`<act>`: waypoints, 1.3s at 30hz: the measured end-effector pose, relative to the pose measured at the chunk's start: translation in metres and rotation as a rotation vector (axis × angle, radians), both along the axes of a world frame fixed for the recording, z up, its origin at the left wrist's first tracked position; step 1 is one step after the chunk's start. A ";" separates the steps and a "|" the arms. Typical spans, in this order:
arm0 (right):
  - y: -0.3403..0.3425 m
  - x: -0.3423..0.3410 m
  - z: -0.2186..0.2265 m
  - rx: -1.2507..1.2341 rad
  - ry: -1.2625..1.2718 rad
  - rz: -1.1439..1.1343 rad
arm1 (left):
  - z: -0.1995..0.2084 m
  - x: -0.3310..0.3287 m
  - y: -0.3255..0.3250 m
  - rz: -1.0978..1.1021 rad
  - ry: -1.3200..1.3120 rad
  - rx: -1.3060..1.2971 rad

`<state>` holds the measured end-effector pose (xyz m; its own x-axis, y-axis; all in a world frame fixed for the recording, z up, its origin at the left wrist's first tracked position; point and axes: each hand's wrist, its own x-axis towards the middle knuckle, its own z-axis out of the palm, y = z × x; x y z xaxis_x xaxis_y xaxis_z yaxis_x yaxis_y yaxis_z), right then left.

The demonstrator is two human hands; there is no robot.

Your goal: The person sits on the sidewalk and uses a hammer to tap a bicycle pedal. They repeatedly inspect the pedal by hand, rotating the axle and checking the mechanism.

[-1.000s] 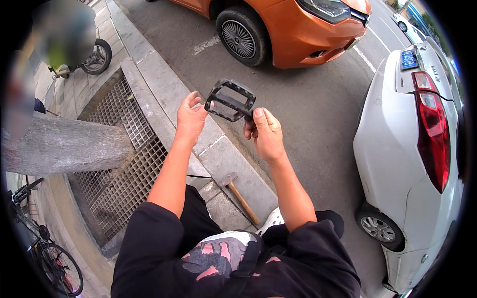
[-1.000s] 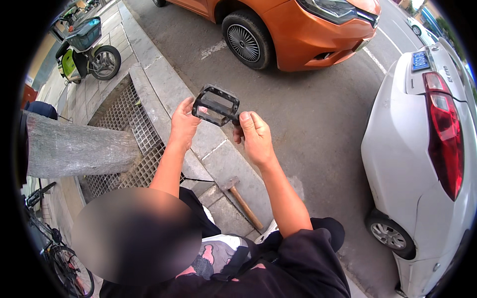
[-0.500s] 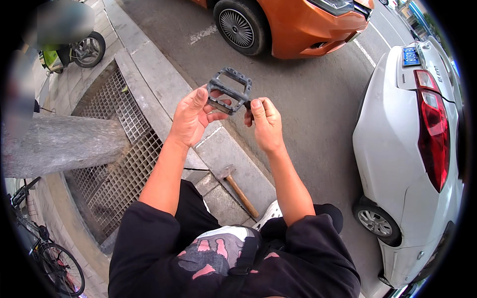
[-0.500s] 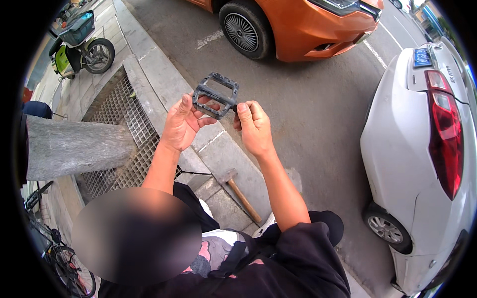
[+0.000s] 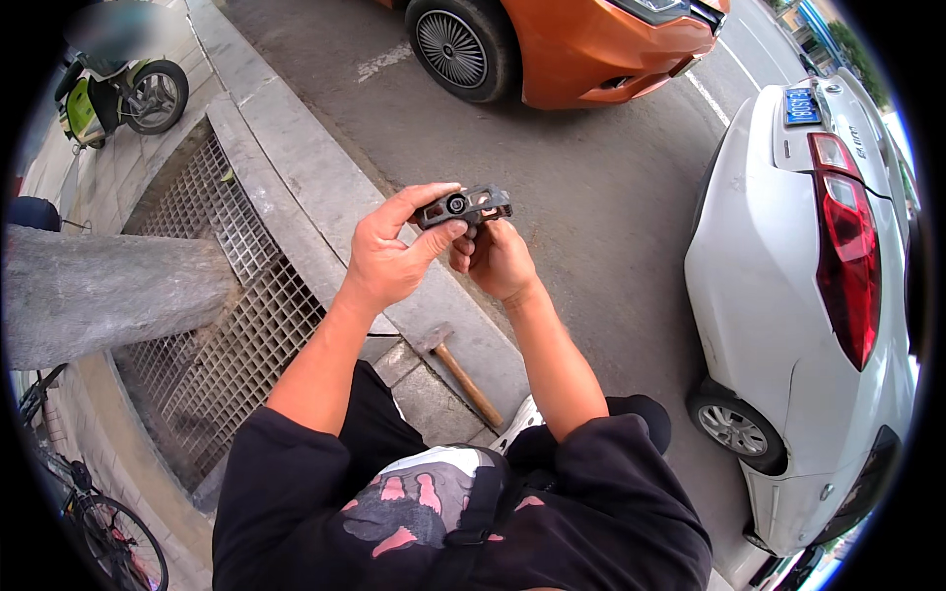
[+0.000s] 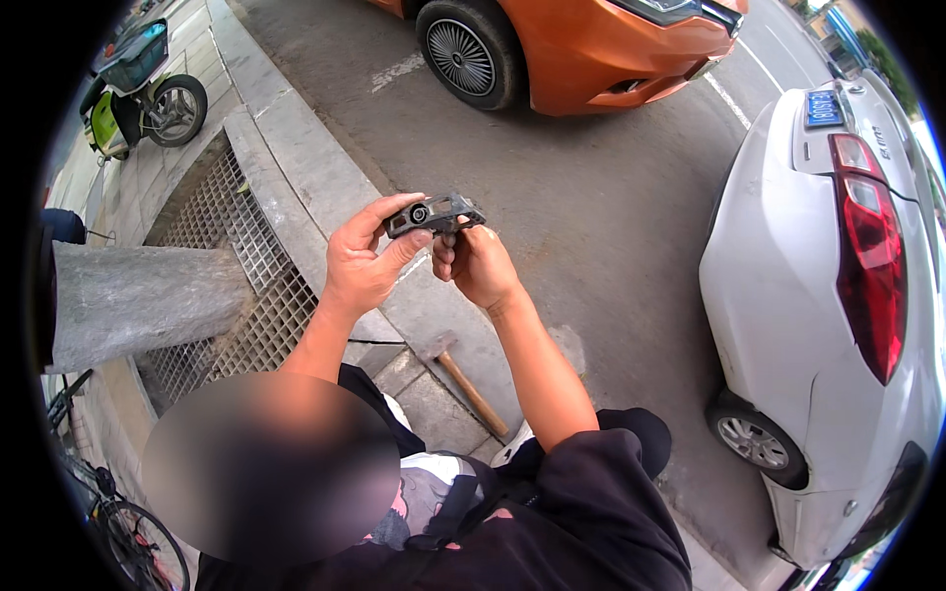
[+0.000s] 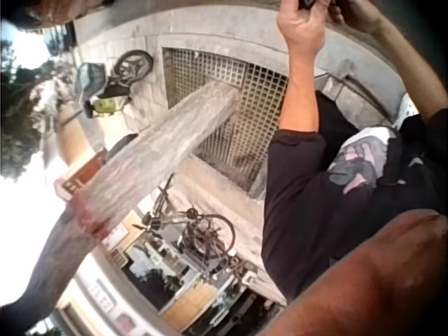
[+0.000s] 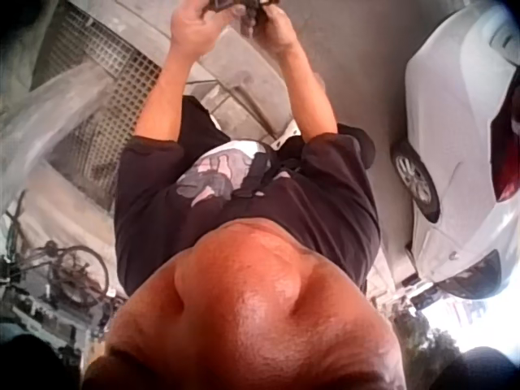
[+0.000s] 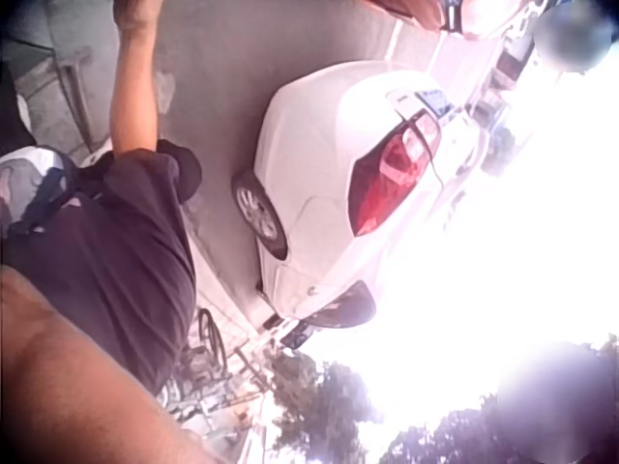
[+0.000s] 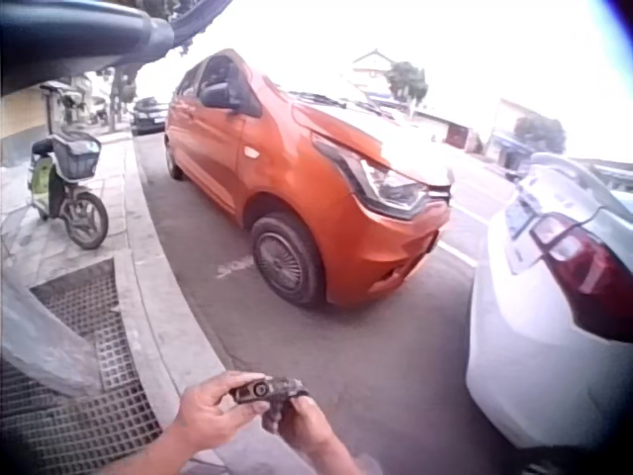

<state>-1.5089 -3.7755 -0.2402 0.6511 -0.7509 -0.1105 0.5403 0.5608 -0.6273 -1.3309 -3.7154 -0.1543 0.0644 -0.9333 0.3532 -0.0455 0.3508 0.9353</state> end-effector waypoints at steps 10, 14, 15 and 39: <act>0.002 0.003 -0.028 0.272 -0.289 0.116 | 0.003 -0.006 -0.001 -0.063 -0.207 -0.126; 0.005 0.004 -0.031 0.286 -0.306 0.121 | 0.000 -0.003 -0.001 -0.075 -0.288 -0.076; 0.005 0.004 -0.039 0.262 -0.350 0.130 | 0.000 -0.003 0.000 -0.073 -0.287 -0.061; 0.043 0.060 -0.125 0.457 -0.585 0.144 | -0.034 0.021 0.010 -0.036 -0.641 0.059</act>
